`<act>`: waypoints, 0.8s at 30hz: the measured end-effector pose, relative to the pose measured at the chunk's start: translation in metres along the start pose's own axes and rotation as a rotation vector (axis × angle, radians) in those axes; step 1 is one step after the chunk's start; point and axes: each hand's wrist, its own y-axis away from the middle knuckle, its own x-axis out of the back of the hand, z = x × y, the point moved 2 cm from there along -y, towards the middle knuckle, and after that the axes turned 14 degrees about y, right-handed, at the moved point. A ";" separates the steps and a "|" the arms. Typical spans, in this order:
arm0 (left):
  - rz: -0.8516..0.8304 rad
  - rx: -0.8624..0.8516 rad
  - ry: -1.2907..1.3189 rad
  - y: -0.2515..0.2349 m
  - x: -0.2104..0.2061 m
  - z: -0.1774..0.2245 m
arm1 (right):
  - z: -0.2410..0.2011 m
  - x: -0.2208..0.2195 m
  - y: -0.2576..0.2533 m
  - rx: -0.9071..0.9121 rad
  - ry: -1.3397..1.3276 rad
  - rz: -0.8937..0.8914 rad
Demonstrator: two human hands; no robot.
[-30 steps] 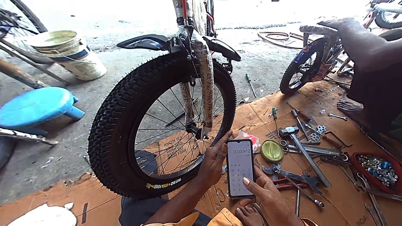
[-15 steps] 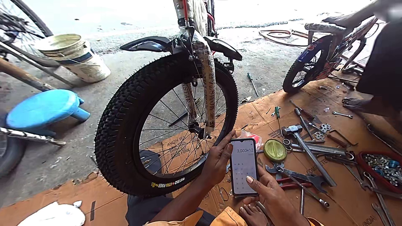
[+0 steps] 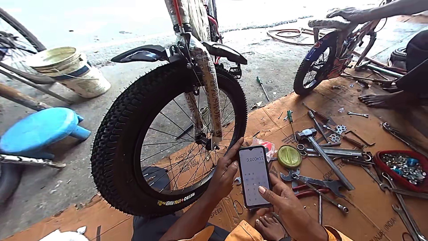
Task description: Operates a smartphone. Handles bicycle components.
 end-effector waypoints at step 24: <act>0.178 -0.096 -0.079 -0.001 -0.004 0.013 | 0.011 -0.008 -0.001 0.235 -0.026 -0.230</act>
